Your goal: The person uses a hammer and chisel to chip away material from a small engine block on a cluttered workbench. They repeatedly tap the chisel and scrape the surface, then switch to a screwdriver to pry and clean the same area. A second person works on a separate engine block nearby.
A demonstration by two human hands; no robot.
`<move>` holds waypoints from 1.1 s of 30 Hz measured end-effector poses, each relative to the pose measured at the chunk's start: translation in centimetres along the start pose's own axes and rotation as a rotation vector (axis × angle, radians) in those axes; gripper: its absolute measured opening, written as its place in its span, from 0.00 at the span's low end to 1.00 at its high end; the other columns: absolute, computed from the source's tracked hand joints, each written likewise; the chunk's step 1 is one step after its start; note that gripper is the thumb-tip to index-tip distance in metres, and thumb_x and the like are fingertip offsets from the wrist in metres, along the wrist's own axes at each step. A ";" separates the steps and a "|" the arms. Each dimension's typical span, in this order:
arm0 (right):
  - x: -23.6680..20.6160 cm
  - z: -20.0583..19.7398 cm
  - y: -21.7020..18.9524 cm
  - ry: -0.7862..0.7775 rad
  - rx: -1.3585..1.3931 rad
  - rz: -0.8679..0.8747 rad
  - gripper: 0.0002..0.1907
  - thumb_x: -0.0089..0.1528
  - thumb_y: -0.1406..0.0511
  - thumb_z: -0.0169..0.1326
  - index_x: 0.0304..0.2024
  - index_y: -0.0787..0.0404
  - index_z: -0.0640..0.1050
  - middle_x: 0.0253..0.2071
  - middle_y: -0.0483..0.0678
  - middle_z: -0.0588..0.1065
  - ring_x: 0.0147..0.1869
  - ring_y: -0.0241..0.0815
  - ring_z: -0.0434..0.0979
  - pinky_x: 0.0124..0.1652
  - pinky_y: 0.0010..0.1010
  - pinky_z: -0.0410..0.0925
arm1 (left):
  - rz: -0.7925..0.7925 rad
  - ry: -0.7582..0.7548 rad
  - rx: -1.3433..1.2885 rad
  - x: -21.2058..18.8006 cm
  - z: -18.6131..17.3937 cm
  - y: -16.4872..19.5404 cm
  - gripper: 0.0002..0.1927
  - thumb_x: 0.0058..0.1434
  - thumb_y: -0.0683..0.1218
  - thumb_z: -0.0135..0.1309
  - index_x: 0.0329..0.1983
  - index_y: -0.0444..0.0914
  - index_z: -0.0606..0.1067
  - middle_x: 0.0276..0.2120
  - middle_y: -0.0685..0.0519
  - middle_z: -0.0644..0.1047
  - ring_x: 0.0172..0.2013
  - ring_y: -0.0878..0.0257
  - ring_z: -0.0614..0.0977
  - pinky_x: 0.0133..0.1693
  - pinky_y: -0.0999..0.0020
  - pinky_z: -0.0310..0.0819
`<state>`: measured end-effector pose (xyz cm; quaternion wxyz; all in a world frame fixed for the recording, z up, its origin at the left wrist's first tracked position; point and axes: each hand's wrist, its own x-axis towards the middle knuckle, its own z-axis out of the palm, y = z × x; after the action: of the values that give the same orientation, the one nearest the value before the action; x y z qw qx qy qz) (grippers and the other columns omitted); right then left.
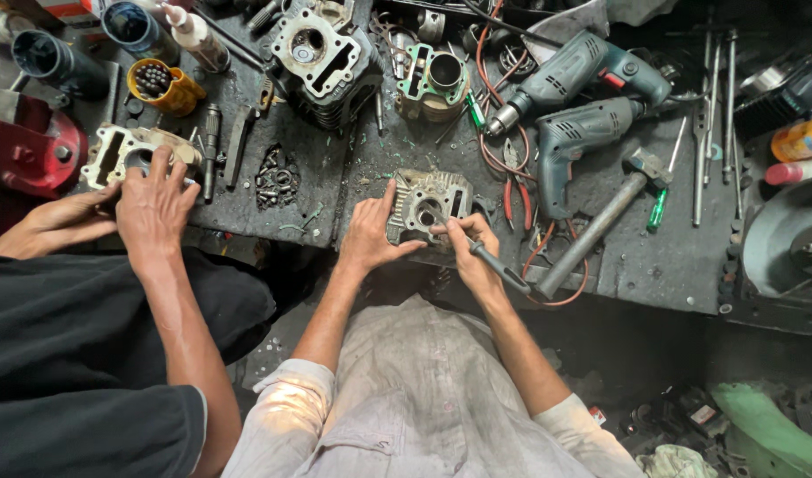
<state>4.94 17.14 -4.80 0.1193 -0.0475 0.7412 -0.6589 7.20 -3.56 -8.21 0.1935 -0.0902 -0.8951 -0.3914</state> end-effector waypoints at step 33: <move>8.0 2.0 -10.2 -0.411 -1.062 -0.103 0.10 0.56 0.59 0.58 0.36 0.57 0.81 0.25 0.56 0.78 0.31 0.56 0.80 0.34 0.45 0.71 | -0.006 0.008 0.009 -0.7 -2.5 -0.5 0.67 0.44 0.68 0.72 0.77 0.30 0.52 0.43 0.44 0.77 0.46 0.50 0.78 0.57 0.53 0.69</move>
<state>-3.21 12.08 4.20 0.1883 -0.2642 0.9290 -0.1781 8.40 -5.74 -7.23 0.1964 -0.0850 -0.8963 -0.3883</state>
